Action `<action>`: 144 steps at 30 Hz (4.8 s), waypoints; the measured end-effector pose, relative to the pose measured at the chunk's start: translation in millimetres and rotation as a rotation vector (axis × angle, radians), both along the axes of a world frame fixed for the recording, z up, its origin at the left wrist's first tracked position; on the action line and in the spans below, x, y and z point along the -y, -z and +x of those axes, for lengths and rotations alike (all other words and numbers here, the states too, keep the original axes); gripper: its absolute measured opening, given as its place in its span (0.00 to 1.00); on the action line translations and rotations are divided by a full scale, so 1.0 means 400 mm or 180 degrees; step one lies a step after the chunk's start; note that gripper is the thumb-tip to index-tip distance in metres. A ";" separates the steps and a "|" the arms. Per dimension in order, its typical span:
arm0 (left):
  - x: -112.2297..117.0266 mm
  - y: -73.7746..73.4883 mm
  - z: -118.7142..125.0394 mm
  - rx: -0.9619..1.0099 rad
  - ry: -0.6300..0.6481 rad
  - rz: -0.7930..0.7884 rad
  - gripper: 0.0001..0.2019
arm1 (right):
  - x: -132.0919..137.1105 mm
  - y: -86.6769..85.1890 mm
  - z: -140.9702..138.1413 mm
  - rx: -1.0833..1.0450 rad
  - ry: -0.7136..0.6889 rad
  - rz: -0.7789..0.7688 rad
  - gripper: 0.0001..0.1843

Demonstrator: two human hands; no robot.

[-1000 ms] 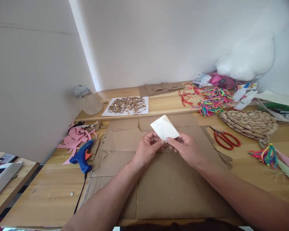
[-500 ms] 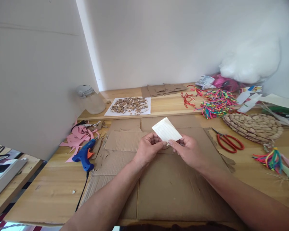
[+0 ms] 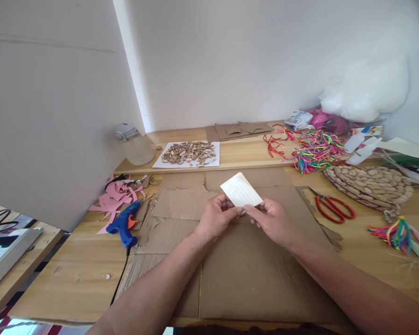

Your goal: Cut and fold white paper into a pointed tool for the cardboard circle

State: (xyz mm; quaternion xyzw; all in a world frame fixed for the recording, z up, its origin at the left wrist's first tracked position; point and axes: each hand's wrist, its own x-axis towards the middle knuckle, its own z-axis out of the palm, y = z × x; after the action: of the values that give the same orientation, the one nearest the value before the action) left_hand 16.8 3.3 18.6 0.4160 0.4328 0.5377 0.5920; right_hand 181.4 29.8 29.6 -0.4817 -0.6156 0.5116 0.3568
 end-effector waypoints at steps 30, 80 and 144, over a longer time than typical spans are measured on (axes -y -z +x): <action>-0.009 0.007 -0.014 -0.0374 -0.0213 0.0238 0.16 | 0.001 0.015 0.000 0.0103 -0.0296 -0.0068 0.20; 0.000 -0.004 -0.008 0.0751 -0.0229 -0.0193 0.18 | 0.004 0.026 -0.005 -0.0165 -0.0460 -0.0042 0.15; 0.035 -0.051 0.000 -0.0984 -0.0777 0.0890 0.06 | 0.028 -0.103 0.053 0.1003 0.0044 0.2745 0.05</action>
State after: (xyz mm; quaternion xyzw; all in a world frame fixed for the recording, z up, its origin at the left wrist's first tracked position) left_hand 16.7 -10.6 39.2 0.5159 0.4868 0.5899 0.3860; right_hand 202.4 18.5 70.7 -0.3652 -0.8158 0.1267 0.4301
